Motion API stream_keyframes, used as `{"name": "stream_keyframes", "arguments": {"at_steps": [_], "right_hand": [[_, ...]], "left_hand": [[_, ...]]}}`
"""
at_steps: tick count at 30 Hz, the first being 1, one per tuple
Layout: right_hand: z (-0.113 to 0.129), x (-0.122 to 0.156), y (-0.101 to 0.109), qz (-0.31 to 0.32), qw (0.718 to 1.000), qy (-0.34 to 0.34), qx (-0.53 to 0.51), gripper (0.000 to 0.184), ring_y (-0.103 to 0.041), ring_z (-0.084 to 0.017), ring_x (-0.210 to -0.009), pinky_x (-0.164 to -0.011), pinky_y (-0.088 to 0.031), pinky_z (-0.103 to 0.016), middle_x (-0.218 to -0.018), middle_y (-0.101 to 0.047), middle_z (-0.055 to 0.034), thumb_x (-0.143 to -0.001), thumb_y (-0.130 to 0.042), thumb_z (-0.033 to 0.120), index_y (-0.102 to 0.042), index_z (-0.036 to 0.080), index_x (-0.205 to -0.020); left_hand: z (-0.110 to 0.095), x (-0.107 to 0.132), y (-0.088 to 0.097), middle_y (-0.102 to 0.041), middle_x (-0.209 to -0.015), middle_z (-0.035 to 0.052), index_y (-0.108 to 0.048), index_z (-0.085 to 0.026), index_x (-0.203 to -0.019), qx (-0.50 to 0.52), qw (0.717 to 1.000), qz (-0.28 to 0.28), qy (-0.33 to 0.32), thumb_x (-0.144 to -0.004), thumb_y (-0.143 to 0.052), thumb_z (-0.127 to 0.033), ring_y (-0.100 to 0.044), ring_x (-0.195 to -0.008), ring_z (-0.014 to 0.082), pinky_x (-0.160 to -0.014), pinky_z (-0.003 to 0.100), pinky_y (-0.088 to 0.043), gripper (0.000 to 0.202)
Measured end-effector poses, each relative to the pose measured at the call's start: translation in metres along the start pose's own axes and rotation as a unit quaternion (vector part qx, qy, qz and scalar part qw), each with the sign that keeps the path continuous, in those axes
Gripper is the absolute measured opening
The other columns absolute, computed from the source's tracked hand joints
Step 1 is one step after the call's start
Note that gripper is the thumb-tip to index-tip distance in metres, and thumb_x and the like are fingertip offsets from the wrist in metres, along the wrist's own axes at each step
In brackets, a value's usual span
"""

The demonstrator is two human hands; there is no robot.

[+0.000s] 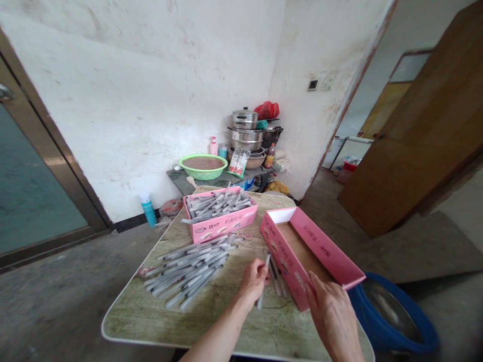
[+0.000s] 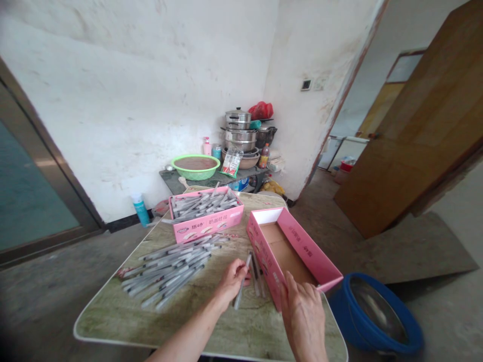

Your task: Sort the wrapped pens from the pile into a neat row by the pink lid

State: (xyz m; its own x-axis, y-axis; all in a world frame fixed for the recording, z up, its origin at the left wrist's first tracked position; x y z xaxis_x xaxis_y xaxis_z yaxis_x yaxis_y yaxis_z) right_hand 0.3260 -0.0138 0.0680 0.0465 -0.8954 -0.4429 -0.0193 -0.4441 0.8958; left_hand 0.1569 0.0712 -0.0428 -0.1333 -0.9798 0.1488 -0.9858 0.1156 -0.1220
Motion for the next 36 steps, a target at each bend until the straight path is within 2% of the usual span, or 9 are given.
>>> {"name": "stream_keyframes", "arguments": {"at_steps": [6,10,13,16,22,25,28,33,36], "right_hand": [[0.009,0.004,0.003,0.014,0.999,-0.006,0.043,0.026,-0.059,-0.021,-0.073,-0.075,-0.036,-0.034,-0.076,-0.067,-0.0081,-0.091,-0.046,0.026,-0.064,0.015,-0.106],[0.009,0.002,0.01,0.01,0.999,-0.015,0.029,0.026,-0.06,-0.022,-0.07,-0.073,-0.038,-0.034,-0.072,-0.067,-0.0077,-0.091,-0.045,0.028,-0.064,0.016,-0.104],[0.022,-0.001,0.026,-0.076,0.997,0.001,-0.029,0.032,-0.06,-0.026,-0.085,-0.081,-0.04,-0.039,-0.088,-0.068,-0.0115,-0.092,-0.041,0.034,-0.063,0.016,-0.108],[0.052,-0.004,0.035,-0.145,0.978,0.028,-0.148,0.035,-0.058,-0.025,-0.099,-0.091,-0.04,-0.039,-0.105,-0.066,-0.0124,-0.093,-0.039,0.034,-0.061,0.017,-0.113],[0.117,-0.021,-0.024,0.053,0.957,0.008,-0.287,0.036,-0.065,-0.019,-0.08,-0.071,-0.046,-0.025,-0.093,-0.07,-0.0115,-0.094,-0.033,0.025,-0.067,0.017,-0.102],[0.14,-0.034,-0.054,0.098,0.941,-0.006,-0.324,0.032,-0.066,-0.02,-0.082,-0.071,-0.045,-0.024,-0.091,-0.071,-0.0101,-0.09,-0.039,0.024,-0.068,0.017,-0.102],[0.159,-0.048,-0.073,0.113,0.896,-0.019,-0.43,0.032,-0.064,-0.018,-0.066,-0.061,-0.043,-0.022,-0.071,-0.069,-0.0059,-0.09,-0.041,0.032,-0.069,0.016,-0.084],[0.172,-0.062,-0.09,0.149,0.737,-0.111,-0.649,0.051,-0.045,-0.009,-0.035,-0.039,-0.033,-0.019,-0.046,-0.054,0.0015,-0.088,-0.04,0.057,-0.055,0.016,-0.06],[0.166,-0.059,-0.092,0.153,0.705,-0.121,-0.682,0.044,-0.041,-0.006,-0.034,-0.037,-0.03,-0.018,-0.043,-0.05,0.0045,-0.08,-0.057,0.055,-0.051,0.017,-0.058]], "left_hand": [[0.008,-0.006,-0.016,-0.064,-0.088,0.0046,-0.055,-0.018,-0.089,0.013,1.0,0.027,-0.002,-0.079,-0.057,-0.051,-0.066,-0.079,0.016,-0.061,0.022,-0.053,0.034],[0.001,-0.002,-0.006,-0.064,-0.087,0.0031,-0.053,-0.018,-0.087,0.04,0.999,0.019,0.015,-0.074,-0.061,-0.055,-0.066,-0.073,0.0155,-0.061,0.024,-0.053,0.04],[-0.012,0.007,0.008,-0.064,-0.082,0.0015,-0.05,-0.018,-0.087,0.078,0.996,0.031,0.016,-0.072,-0.061,-0.056,-0.064,-0.064,0.0142,-0.061,0.028,-0.053,0.042],[-0.022,0.019,0.023,-0.061,-0.068,-0.0018,-0.048,-0.019,-0.087,0.096,0.994,0.043,0.012,-0.074,-0.057,-0.058,-0.061,-0.052,0.0129,-0.05,0.024,-0.049,0.042],[-0.022,0.044,0.071,-0.047,-0.053,-0.0086,-0.048,-0.02,-0.091,0.041,0.994,-0.094,-0.043,-0.083,-0.047,-0.056,-0.036,-0.031,0.0041,-0.031,0.014,-0.025,0.038],[-0.02,0.056,0.092,-0.047,-0.052,-0.0085,-0.049,-0.019,-0.092,0.028,0.991,-0.12,-0.043,-0.083,-0.047,-0.056,-0.033,-0.031,0.0032,-0.03,0.013,-0.023,0.037],[-0.025,0.062,0.103,-0.049,-0.055,-0.0069,-0.05,-0.019,-0.094,0.03,0.992,-0.107,-0.051,-0.082,-0.049,-0.056,-0.036,-0.032,0.0039,-0.03,0.014,-0.024,0.04],[-0.028,0.06,0.109,-0.052,-0.057,-0.0047,-0.051,-0.017,-0.092,0.008,0.995,-0.071,-0.073,-0.082,-0.049,-0.055,-0.037,-0.032,0.0041,-0.032,0.015,-0.026,0.039],[-0.029,0.061,0.113,-0.053,-0.057,-0.0039,-0.055,-0.016,-0.088,-0.072,0.99,-0.059,-0.105,-0.085,-0.048,-0.05,-0.039,-0.034,0.005,-0.034,0.016,-0.029,0.034]]}}
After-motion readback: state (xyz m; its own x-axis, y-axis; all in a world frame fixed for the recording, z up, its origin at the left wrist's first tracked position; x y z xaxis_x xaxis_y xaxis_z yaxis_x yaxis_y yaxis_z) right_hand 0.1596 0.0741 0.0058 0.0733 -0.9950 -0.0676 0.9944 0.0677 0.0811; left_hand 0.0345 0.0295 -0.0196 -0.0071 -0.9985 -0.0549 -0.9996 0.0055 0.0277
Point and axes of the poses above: each hand's wrist, its own x-axis away from the middle knuckle, its own y-axis out of the back of the hand, z = x × y, the point moved 5 cm from there along -x, towards the middle knuckle
